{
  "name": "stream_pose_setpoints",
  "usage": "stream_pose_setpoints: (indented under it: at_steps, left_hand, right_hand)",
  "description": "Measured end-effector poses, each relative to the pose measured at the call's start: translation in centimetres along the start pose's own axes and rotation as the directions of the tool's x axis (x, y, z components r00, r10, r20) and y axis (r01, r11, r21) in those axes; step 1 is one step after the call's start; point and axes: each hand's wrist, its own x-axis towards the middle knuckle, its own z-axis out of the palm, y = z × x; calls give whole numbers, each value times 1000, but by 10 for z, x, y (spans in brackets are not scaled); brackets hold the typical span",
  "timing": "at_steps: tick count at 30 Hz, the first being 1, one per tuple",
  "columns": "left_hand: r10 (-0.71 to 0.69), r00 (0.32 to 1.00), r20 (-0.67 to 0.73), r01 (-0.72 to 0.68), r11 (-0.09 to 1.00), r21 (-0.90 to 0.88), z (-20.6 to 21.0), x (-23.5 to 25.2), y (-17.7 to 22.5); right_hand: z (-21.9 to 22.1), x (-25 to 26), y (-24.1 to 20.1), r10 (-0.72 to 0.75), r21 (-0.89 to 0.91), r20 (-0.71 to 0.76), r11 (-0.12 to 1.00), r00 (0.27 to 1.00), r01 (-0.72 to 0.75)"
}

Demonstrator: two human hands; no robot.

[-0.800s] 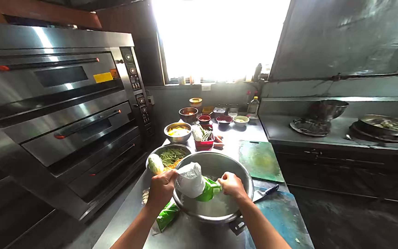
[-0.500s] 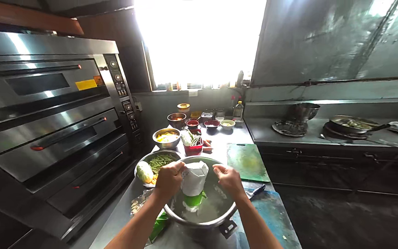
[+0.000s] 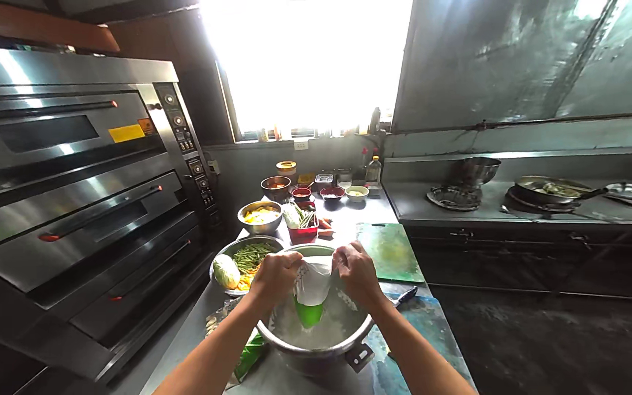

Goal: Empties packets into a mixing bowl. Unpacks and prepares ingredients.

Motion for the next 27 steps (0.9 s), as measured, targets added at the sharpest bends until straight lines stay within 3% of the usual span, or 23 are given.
stream_pose_setpoints:
  at_steps: [6,10,13,19,27]
  left_hand:
    - [-13,996,93,12,1000,10,-26,2,-2]
    - [56,997,-61,-55,998,21,-34,-2,7]
    - [-74,995,64,77,996,-42,-32,-4,6]
    - [-199,959,202,237,953,-187,-47,-3,12]
    - [-116,978,173,79,975,207,-61,4,7]
  right_hand:
    - [3,8,-17,103,143,-110,986,989,-86]
    - [-2,18,-30,128,215,-151,972,980,-94]
    - [4,12,-25,178,202,-64,966,982,-162]
    - [1,8,-26,261,240,-101,943,960,-231]
    - [-10,15,-25,212,270,-117,947,970,-174]
